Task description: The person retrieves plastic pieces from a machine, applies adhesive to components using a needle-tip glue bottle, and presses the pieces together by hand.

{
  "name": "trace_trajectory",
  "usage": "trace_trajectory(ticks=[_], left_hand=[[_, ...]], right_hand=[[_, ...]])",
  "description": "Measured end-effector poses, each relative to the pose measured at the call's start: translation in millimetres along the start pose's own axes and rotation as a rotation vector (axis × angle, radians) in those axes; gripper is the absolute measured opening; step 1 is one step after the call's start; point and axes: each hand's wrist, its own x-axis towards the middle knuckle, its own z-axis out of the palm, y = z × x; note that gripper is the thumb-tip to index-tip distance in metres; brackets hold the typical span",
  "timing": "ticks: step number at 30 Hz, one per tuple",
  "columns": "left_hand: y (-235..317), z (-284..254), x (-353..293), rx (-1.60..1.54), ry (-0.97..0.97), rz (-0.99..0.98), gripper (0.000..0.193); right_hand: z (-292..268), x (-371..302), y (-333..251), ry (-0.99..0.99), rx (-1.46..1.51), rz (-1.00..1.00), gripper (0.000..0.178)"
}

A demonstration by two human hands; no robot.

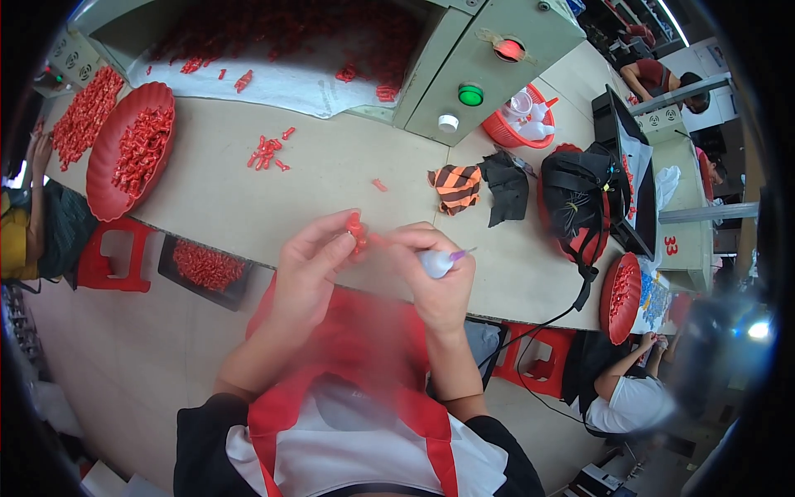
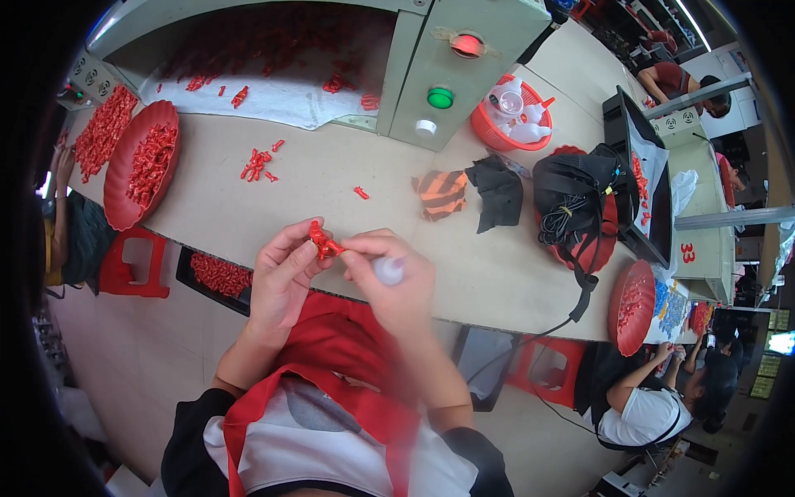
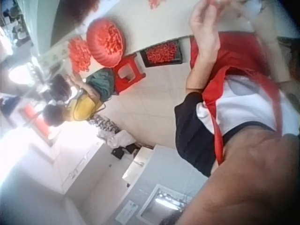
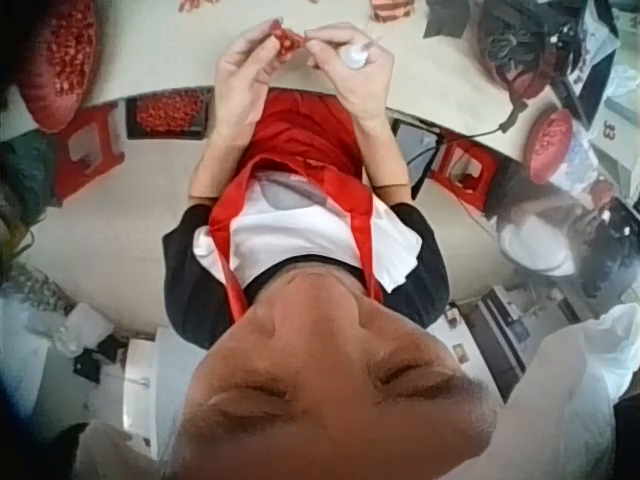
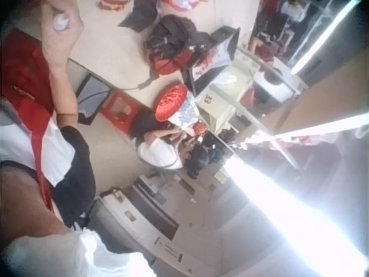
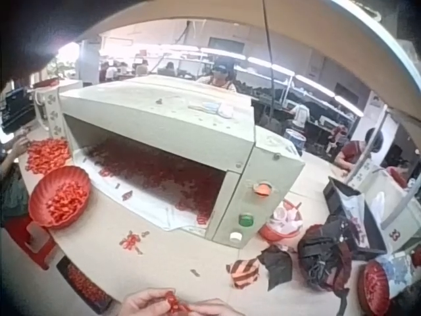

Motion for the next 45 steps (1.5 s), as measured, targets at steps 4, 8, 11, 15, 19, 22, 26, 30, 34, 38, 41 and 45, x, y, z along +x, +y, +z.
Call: trace_trajectory(ticks=[4,8,11,15,19,22,26,30,34,38,41,45], left_hand=[[-2.6,0.5,-0.1,0.026,0.0,0.031,0.027],[-2.5,-0.4,-0.3,0.017,0.008,0.04,0.027],[-1.3,1.6,-1.7,0.04,0.014,0.072,0.026],[-1.5,0.5,-1.0,0.076,0.006,0.107,0.025],[-0.6,1.1,-0.9,0.143,-0.021,0.172,0.023],[-0.6,0.5,0.0,0.165,-0.042,0.217,0.022],[0.9,1.1,-0.8,0.249,-0.097,0.306,0.021],[0.1,2.8,-2.3,0.293,-0.081,0.343,0.022],[-2.6,-0.2,-2.5,0.387,-0.095,0.401,0.024],[-3.3,-0.4,-3.1,0.424,-0.097,0.442,0.023],[0.0,2.7,-5.9,0.442,-0.078,0.427,0.021],[9.1,-0.1,-4.6,0.367,-0.111,0.303,0.022]], right_hand=[[10.7,1.0,8.1,0.053,-0.392,-0.455,0.018],[14.4,-1.5,8.1,0.078,-0.546,-0.583,0.022],[12.6,-1.7,10.3,0.077,-0.588,-0.642,0.024],[14.0,-1.0,8.6,0.078,-0.617,-0.685,0.025],[14.0,-1.2,7.7,0.058,-0.655,-0.752,0.026],[14.4,-1.8,5.3,0.053,-0.662,-0.761,0.027],[12.8,-2.0,4.2,0.047,-0.605,-0.727,0.029],[12.5,-2.0,4.8,0.052,-0.501,-0.637,0.028],[12.8,-2.9,7.8,0.074,-0.578,-0.747,0.027],[12.7,-4.1,8.5,0.073,-0.588,-0.752,0.028],[13.8,-4.0,9.4,0.097,-0.516,-0.718,0.025],[9.8,-6.8,6.0,0.066,-0.429,-0.593,0.02]])
